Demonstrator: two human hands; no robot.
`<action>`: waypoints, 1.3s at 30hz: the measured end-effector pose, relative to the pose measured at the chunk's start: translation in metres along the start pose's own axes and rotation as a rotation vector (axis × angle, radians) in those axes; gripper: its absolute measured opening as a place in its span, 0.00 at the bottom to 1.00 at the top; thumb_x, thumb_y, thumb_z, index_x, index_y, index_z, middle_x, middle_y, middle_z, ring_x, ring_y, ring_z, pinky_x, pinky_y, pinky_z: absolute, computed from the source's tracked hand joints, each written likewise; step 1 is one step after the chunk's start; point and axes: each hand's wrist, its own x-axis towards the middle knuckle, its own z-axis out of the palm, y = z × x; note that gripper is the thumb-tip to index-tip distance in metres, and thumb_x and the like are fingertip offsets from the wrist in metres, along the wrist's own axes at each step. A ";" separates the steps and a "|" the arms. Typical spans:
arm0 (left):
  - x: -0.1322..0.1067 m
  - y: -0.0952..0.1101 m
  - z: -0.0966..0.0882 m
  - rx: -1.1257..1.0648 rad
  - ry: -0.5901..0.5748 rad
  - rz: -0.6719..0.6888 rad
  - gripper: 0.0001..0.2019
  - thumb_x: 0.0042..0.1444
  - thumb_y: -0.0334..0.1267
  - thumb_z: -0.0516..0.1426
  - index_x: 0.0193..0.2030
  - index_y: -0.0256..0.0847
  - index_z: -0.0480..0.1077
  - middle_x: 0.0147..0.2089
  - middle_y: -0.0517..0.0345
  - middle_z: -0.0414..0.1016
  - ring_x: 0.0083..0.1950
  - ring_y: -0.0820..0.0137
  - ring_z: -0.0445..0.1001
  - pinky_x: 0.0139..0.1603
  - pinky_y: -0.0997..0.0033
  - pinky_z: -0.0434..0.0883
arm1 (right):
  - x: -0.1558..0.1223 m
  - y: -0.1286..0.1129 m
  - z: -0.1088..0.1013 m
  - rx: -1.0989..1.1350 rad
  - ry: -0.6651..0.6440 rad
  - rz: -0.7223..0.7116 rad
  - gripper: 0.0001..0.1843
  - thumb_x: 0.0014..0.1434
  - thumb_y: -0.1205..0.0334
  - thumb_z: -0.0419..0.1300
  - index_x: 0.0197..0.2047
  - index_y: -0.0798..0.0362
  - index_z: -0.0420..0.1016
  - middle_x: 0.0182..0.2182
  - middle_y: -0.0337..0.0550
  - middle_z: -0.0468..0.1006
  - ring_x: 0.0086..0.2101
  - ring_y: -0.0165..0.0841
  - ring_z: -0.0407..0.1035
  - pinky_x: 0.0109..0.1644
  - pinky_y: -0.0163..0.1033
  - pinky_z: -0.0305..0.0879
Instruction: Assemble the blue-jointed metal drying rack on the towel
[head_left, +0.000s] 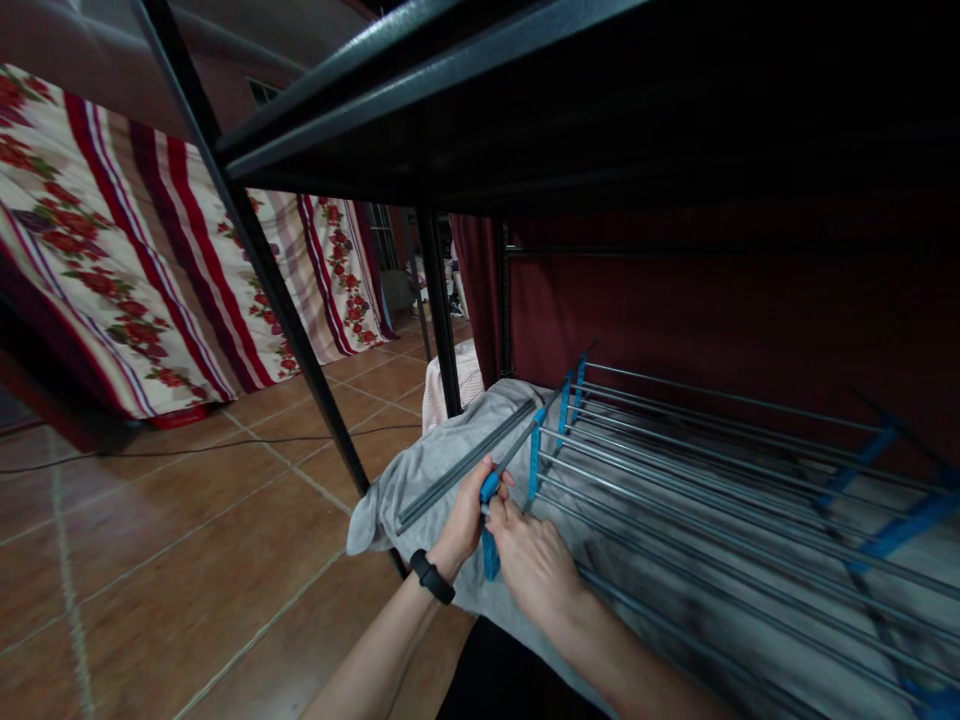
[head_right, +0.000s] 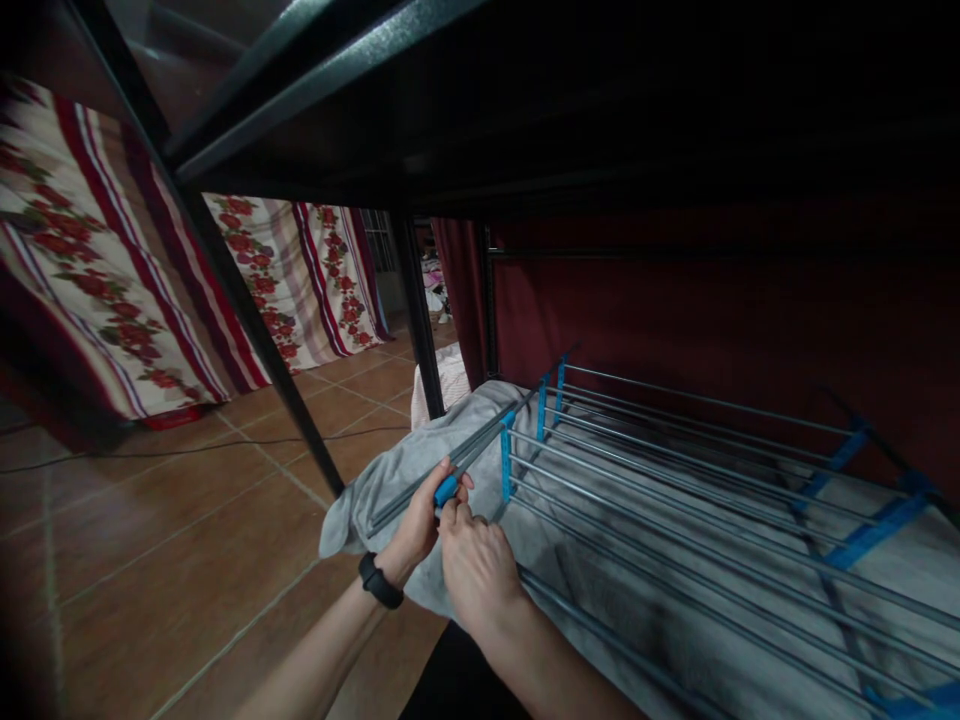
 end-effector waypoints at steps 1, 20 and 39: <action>-0.001 0.001 0.000 -0.004 -0.013 -0.017 0.26 0.55 0.63 0.57 0.31 0.37 0.76 0.25 0.58 0.71 0.23 0.74 0.65 0.22 0.75 0.60 | -0.001 0.001 -0.001 0.020 -0.012 0.003 0.20 0.72 0.70 0.42 0.62 0.57 0.65 0.48 0.55 0.80 0.39 0.37 0.79 0.39 0.39 0.73; -0.005 0.005 0.008 -0.101 0.003 -0.104 0.33 0.50 0.70 0.57 0.30 0.34 0.75 0.23 0.61 0.65 0.20 0.79 0.59 0.16 0.77 0.48 | 0.003 0.011 -0.010 0.153 -0.100 0.051 0.21 0.73 0.63 0.43 0.63 0.53 0.68 0.48 0.50 0.81 0.40 0.40 0.79 0.41 0.41 0.72; 0.002 -0.003 0.001 -0.034 0.024 -0.045 0.28 0.51 0.64 0.59 0.30 0.36 0.76 0.26 0.54 0.76 0.25 0.71 0.70 0.23 0.73 0.62 | 0.009 0.007 -0.001 0.207 -0.069 0.096 0.20 0.70 0.67 0.43 0.56 0.56 0.72 0.46 0.52 0.81 0.42 0.43 0.78 0.44 0.47 0.72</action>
